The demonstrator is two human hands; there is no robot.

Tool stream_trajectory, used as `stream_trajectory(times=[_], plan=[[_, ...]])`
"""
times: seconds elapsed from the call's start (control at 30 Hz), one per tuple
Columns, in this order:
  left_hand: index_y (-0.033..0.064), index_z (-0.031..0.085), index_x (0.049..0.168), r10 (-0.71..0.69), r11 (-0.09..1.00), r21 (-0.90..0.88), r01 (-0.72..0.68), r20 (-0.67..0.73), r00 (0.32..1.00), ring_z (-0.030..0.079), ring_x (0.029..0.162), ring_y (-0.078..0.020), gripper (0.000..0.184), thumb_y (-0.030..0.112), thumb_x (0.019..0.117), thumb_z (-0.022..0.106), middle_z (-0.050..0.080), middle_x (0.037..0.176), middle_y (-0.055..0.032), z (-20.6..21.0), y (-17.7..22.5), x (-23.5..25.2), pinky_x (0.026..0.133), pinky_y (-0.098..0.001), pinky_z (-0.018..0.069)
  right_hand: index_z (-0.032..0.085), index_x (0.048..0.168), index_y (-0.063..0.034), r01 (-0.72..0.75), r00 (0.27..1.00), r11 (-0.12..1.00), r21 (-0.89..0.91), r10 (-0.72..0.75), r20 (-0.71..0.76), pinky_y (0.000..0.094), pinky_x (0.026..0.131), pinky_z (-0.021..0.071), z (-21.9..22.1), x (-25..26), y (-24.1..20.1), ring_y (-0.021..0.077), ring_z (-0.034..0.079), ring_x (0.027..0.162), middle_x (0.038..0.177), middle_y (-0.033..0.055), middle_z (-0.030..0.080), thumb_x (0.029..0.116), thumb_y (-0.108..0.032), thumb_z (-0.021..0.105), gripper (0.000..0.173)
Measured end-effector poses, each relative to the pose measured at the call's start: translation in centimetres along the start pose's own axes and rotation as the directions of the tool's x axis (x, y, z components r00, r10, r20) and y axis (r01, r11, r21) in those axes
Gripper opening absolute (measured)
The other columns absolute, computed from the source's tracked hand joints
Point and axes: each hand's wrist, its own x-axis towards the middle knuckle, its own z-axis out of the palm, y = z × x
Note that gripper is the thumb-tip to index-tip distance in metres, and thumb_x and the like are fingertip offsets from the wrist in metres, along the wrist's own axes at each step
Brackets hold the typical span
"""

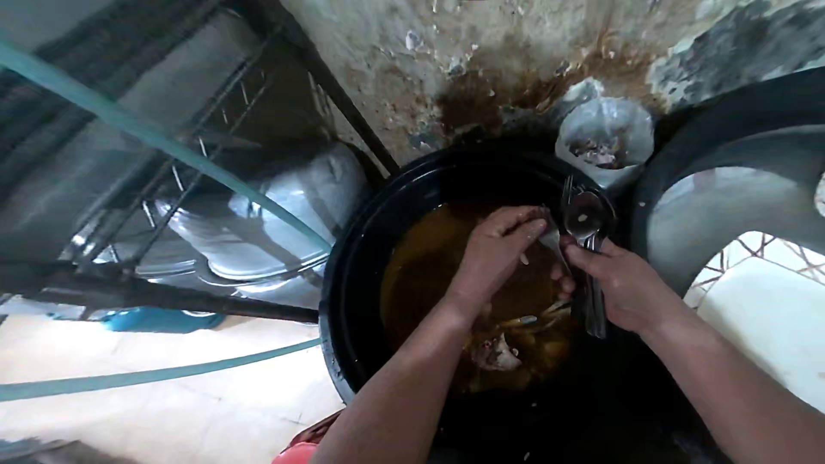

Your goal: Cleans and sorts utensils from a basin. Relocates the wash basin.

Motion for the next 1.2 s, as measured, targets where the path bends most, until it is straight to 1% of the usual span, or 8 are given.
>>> stream_trajectory(times=[0.07, 0.23, 0.37, 0.53, 0.73, 0.97, 1.1, 1.2], plan=[[0.009, 0.066, 0.131, -0.217, 0.93, 0.32, 0.181, 0.079, 0.973, 0.066, 0.106, -0.0183, 0.036, 0.033, 0.1073, 0.055, 0.067, 0.125, -0.0102, -1.2, -1.9, 0.2, 0.093, -0.0402, 0.0544, 0.054, 0.124, -0.0083, -0.007, 1.0, 1.0, -0.016, 0.007, -0.014, 0.0238, 0.056, 0.0541, -0.1, 0.2, 0.2, 0.01, 0.059, 0.059, 0.079, 0.0031, 0.062, 0.1078, -0.016, 0.05, 0.018], [0.007, 0.067, 0.126, -0.648, 0.261, 0.913, 0.313, -0.074, 0.758, 0.065, 0.114, -0.0411, 0.045, 0.044, 0.1028, 0.058, 0.066, 0.127, -0.0198, -0.7, -8.3, -2.8, 0.09, -0.0614, 0.054, 0.058, 0.123, -0.0054, -0.028, 0.999, 0.998, -0.059, 0.025, -0.044, 0.0226, 0.052, 0.051, 0.0, 0.2, 0.0, 0.0094, 0.055, 0.056, 0.074, 0.0028, 0.058, 0.1028, -0.008, 0.057, 0.02], [0.0058, 0.065, 0.13, -0.674, 0.434, 0.786, 0.441, -0.042, 0.738, 0.062, 0.123, -0.0375, 0.05, 0.047, 0.1025, 0.059, 0.063, 0.133, -0.0189, -0.6, -10.2, -3.2, 0.102, -0.0592, 0.0499, 0.053, 0.125, -0.0044, -0.026, 1.0, 1.0, 0.015, 0.026, -0.009, 0.0256, 0.049, 0.0552, -0.1, 0.1, -0.1, 0.0133, 0.061, 0.051, 0.075, 0.0097, 0.067, 0.1077, -0.015, 0.05, 0.02], [0.0043, 0.069, 0.115, -0.639, 0.68, 0.413, 0.606, -0.071, 0.766, 0.065, 0.1, -0.0323, 0.032, 0.033, 0.1031, 0.063, 0.069, 0.109, -0.0186, -3.2, -9.1, -3.2, 0.09, -0.0556, 0.0515, 0.057, 0.123, -0.005, -0.015, 0.997, 0.999, -0.031, 0.012, -0.082, 0.0205, 0.045, 0.0473, 0.0, 0.2, 0.0, 0.0091, 0.054, 0.049, 0.07, 0.0053, 0.062, 0.1057, -0.013, 0.054, 0.019], [0.0079, 0.073, 0.098, -0.364, 0.9, 0.243, 0.362, -0.036, 0.931, 0.062, 0.1, -0.016, 0.017, 0.025, 0.0991, 0.07, 0.066, 0.114, -0.0058, -1.4, -0.5, -4.4, 0.086, -0.0397, 0.0529, 0.052, 0.13, -0.0039, -0.041, 0.997, 0.997, 0.058, 0.045, -0.064, 0.0351, 0.079, 0.0627, 0.3, 0.0, -0.2, 0.0225, 0.076, 0.089, 0.104, 0.0127, 0.076, 0.1071, -0.015, 0.052, 0.026], [0.0104, 0.072, 0.108, -0.231, 0.957, -0.174, 0.233, 0.032, 0.972, 0.06, 0.092, -0.0096, 0.02, 0.029, 0.0997, 0.068, 0.065, 0.11, -0.0015, 1.3, 0.2, -0.2, 0.081, -0.0304, 0.051, 0.056, 0.124, -0.0069, -0.017, 0.999, 0.995, 0.098, 0.02, -0.032, 0.0325, 0.06, 0.0603, 0.0, -0.1, -0.1, 0.0174, 0.067, 0.066, 0.086, 0.0092, 0.07, 0.1088, -0.018, 0.046, 0.021], [0.0102, 0.064, 0.13, -0.398, 0.89, 0.329, 0.315, 0.226, 0.889, 0.064, 0.114, -0.023, 0.036, 0.034, 0.1038, 0.062, 0.066, 0.126, -0.011, 0.8, -3.5, -0.8, 0.099, -0.0475, 0.0521, 0.055, 0.118, -0.0084, -0.013, 0.997, 0.99, 0.141, 0.023, -0.072, 0.0246, 0.055, 0.0537, -0.3, 0.0, -0.2, 0.0105, 0.057, 0.058, 0.079, 0.0038, 0.06, 0.1076, -0.016, 0.05, 0.014], [0.0101, 0.061, 0.138, -0.487, 0.603, 0.792, 0.098, 0.268, 0.831, 0.058, 0.129, -0.0354, 0.045, 0.035, 0.0999, 0.066, 0.058, 0.142, -0.0157, 2.2, -8.0, -2.8, 0.105, -0.0561, 0.0498, 0.061, 0.12, -0.0064, 0.035, 0.998, 0.993, 0.116, -0.03, -0.047, 0.0205, 0.048, 0.0488, -0.5, 0.1, 0.1, 0.0061, 0.05, 0.05, 0.066, -0.0006, 0.053, 0.1007, -0.005, 0.055, 0.02]])
